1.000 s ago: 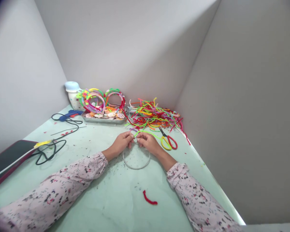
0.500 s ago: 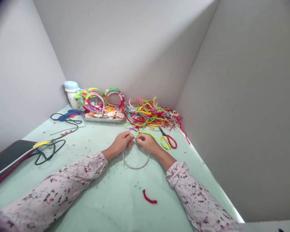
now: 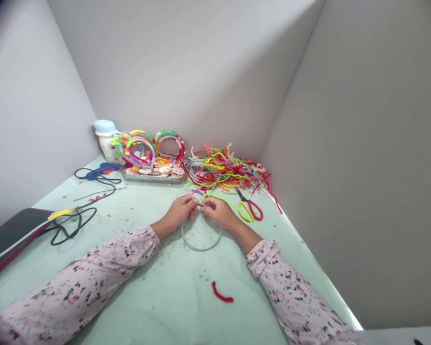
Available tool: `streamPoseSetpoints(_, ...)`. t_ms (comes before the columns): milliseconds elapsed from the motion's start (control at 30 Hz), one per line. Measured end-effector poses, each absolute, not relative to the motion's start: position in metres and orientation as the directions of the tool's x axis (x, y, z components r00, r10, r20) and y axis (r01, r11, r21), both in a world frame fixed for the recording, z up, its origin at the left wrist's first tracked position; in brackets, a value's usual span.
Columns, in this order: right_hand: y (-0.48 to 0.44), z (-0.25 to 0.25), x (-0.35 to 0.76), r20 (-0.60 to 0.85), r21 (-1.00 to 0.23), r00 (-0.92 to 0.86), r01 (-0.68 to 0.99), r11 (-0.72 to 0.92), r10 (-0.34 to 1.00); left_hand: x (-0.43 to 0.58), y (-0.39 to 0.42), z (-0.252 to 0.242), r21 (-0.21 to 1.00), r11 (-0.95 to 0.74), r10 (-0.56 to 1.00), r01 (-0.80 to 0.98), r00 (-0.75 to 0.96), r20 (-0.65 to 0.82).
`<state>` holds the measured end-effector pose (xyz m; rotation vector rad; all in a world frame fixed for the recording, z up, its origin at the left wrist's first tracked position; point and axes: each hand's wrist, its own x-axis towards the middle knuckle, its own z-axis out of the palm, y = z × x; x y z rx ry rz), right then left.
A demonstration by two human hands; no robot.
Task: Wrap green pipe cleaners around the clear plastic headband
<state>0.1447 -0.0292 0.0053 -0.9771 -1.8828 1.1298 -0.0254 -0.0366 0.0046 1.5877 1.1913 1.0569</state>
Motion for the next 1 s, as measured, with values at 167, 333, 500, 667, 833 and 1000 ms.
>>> streamPoseSetpoints(167,-0.0291,0.0047,0.1450,0.188,-0.903,-0.416,0.282,0.323,0.889,-0.0248,-0.0373,0.0055,0.962,-0.152,0.978,0.227,0.176,0.113)
streamPoseSetpoints(333,-0.0288,0.0040,0.1449,0.189,-0.898,-0.415,0.293,0.327,0.890,-0.0246,-0.0372,0.0042,0.961,-0.154,0.979,0.231,0.169,0.116)
streamPoseSetpoints(500,-0.0290,0.0045,0.1447,0.194,-0.897,-0.422,0.289,0.335,0.886,-0.0254,-0.0359,0.0017,0.958,-0.159,0.978,0.238,0.173,0.119)
streamPoseSetpoints(667,-0.0298,0.0069,0.1452,0.190,-0.901,-0.435,0.279,0.333,0.880,-0.0255,-0.0357,0.0026,0.955,-0.158,0.979,0.252,0.163,0.119)
streamPoseSetpoints(833,-0.0304,0.0070,0.1448,0.194,-0.893,-0.410,0.303,0.334,0.891,-0.0253,-0.0355,0.0024,0.958,-0.152,0.981,0.242,0.156,0.117)
streamPoseSetpoints(1000,-0.0308,0.0078,0.1438,0.202,-0.879,-0.403,0.328,0.347,0.892,-0.0255,-0.0350,0.0014,0.957,-0.163,0.979,0.240,0.159,0.127)
